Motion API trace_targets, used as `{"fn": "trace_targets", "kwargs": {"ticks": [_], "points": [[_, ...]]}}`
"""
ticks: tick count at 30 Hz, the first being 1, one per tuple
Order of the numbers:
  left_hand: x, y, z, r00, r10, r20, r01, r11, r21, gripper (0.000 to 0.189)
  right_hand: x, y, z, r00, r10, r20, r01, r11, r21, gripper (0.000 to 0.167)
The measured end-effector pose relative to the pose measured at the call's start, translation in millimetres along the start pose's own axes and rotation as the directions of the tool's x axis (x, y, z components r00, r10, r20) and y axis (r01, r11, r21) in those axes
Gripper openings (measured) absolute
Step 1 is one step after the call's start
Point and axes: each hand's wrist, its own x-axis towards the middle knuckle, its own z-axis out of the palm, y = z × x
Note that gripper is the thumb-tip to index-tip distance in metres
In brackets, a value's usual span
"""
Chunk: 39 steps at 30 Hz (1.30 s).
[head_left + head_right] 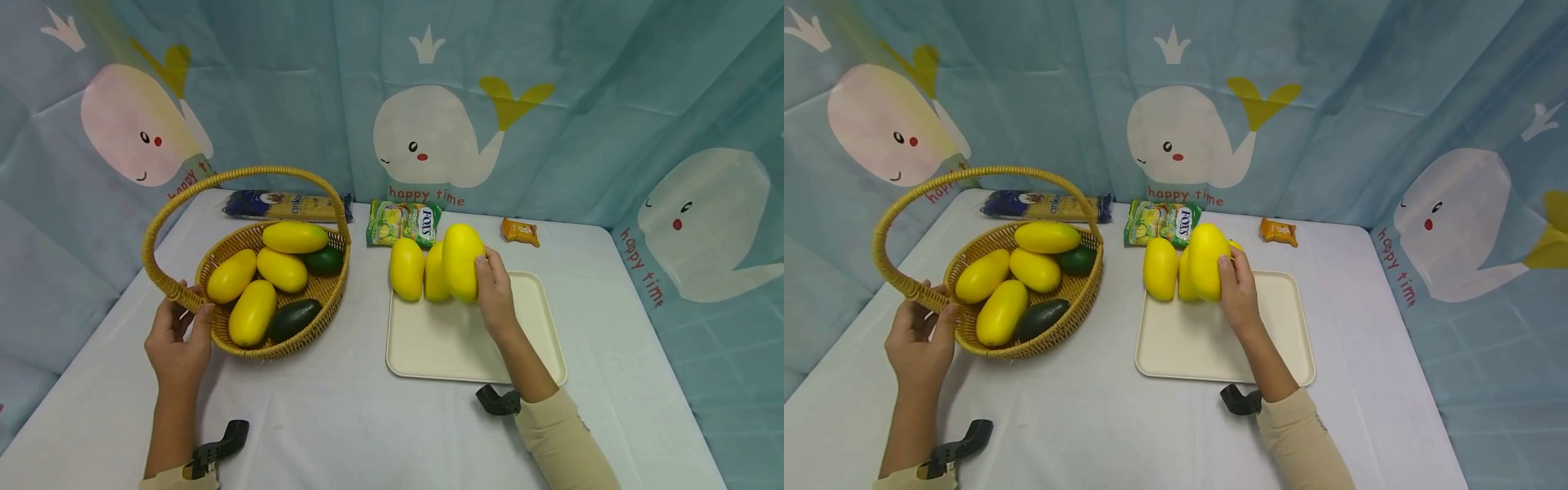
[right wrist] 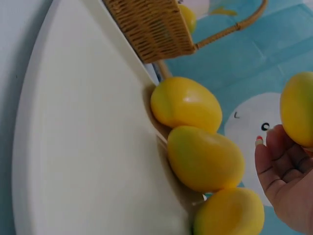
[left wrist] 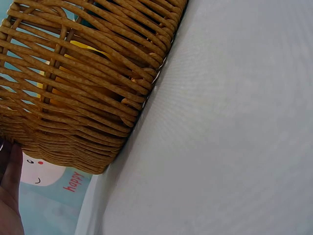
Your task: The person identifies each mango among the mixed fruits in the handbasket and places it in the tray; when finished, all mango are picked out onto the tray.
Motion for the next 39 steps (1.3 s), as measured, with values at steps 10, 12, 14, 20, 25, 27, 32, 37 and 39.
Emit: {"fn": "trace_targets", "kwargs": {"ticks": [10, 12, 14, 20, 25, 27, 32, 37, 39], "points": [[-0.4, 2.2, -0.5, 1.000, 0.007, -0.003, -0.007, 1.000, 0.014, 0.055, 6.3, 8, -26, 0.996, -0.009, -0.094, 0.007, 1.000, -0.018, 0.048], [-0.6, 3.0, 0.4, 1.000, 0.007, 0.000, -0.007, 1.000, 0.018, 0.055, 8.0, 10, -33, 0.992, 0.004, -0.129, -0.008, 1.000, -0.026, 0.048], [-0.7, 3.7, 1.1, 1.000, 0.009, 0.000, -0.009, 1.000, 0.013, 0.055, 9.9, 12, -40, 0.987, 0.019, -0.161, -0.024, 0.999, -0.025, 0.048], [-1.4, 4.5, 0.4, 1.000, 0.021, 0.000, -0.021, 1.000, 0.012, 0.055, 15.4, 17, -61, 0.976, 0.142, -0.166, -0.155, 0.985, -0.070, 0.054], [-1.2, 4.5, -1.0, 1.000, 0.010, 0.012, -0.010, 0.999, 0.047, 0.055, 19.1, 17, -80, 0.948, 0.308, -0.082, -0.316, 0.942, -0.116, 0.068], [-0.9, 4.8, -1.5, 1.000, 0.005, 0.019, -0.006, 0.998, 0.056, 0.055, 20.2, 17, -87, 0.930, 0.363, -0.055, -0.367, 0.921, -0.130, 0.071], [-0.3, 5.0, -2.2, 1.000, 0.000, 0.025, -0.002, 0.998, 0.058, 0.055, 21.8, 20, -100, 0.880, 0.473, 0.040, -0.454, 0.863, -0.222, 0.074], [-0.4, 5.6, -1.7, 1.000, -0.003, 0.023, 0.001, 0.998, 0.064, 0.054, 23.2, 27, -103, 0.850, 0.520, 0.086, -0.481, 0.831, -0.279, 0.075], [-0.5, 6.1, -0.9, 1.000, 0.001, 0.022, -0.002, 0.998, 0.063, 0.054, 24.0, 29, -104, 0.850, 0.521, 0.084, -0.481, 0.830, -0.282, 0.075]]}}
